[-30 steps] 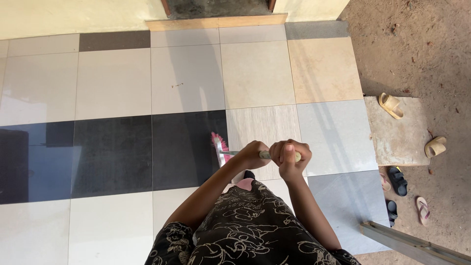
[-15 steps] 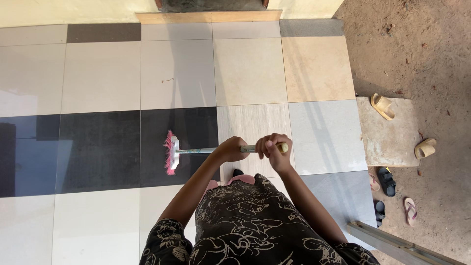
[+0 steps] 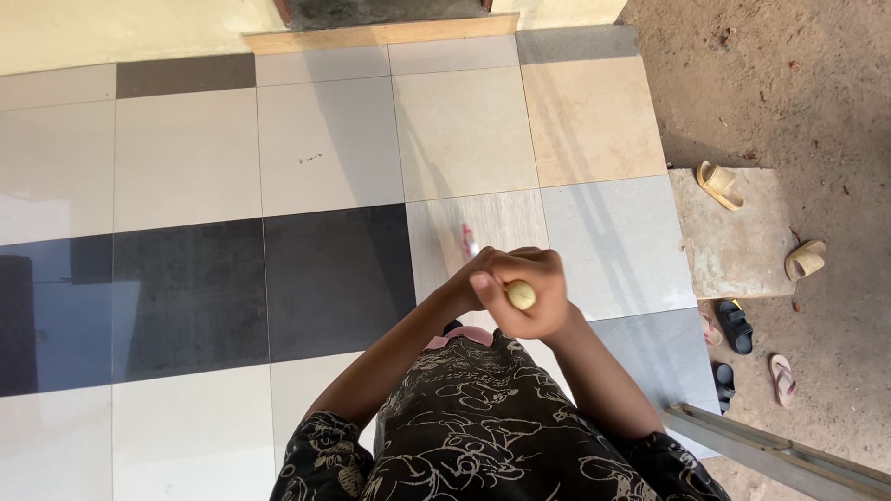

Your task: The person sweeps a tiled floor using a broom, moving debris towards the edge of the entryway.

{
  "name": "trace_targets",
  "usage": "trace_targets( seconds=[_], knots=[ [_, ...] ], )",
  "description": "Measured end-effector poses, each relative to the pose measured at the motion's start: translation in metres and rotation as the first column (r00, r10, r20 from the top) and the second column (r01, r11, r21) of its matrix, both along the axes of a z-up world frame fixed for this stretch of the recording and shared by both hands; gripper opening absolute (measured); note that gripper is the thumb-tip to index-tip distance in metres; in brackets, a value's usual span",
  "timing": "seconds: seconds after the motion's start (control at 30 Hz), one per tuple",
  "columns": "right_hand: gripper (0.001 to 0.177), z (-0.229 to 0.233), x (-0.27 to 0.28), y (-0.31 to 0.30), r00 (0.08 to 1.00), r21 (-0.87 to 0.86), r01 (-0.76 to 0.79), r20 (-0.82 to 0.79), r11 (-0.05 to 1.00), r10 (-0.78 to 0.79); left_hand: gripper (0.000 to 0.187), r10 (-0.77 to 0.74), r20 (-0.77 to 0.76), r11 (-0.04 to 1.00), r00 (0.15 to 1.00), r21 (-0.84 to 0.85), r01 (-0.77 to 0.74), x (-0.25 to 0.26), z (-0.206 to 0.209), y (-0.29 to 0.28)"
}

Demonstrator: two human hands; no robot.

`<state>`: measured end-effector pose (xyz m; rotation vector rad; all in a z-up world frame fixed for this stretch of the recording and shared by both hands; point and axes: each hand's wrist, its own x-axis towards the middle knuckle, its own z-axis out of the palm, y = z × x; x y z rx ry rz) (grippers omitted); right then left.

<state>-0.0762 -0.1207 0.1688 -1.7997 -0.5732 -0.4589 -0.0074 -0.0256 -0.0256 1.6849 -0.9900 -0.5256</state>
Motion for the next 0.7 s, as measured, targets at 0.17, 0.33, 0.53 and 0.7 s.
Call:
trace_targets(
  seconds=[0.17, 0.33, 0.53, 0.7],
  knots=[
    [0.039, -0.045, 0.029, 0.028, 0.997, -0.137, 0.071, -0.017, 0.988, -0.074, 0.028, -0.156, -0.493, 0.944, 0.856, -0.33, -0.018, 0.01, -0.085, -0.008],
    [0.046, -0.077, 0.025, 0.023, 1.0, 0.065, 0.007, 0.003, 0.998, -0.007, 0.025, 0.05, -0.147, 0.999, 0.988, -0.013, -0.052, 0.005, -0.056, 0.027],
    [0.051, -0.087, 0.009, 0.048, 0.984, 0.393, -0.125, -0.065, 0.911, 0.163, 0.028, 0.12, -0.159, 0.91, 0.98, 0.413, -0.045, -0.002, -0.005, 0.072],
    [0.049, -0.085, 0.017, 0.077, 0.98, 0.351, -0.143, -0.079, 0.926, 0.181, 0.023, 0.14, -0.078, 0.915, 0.987, 0.392, -0.099, 0.002, -0.016, 0.113]
  ],
)
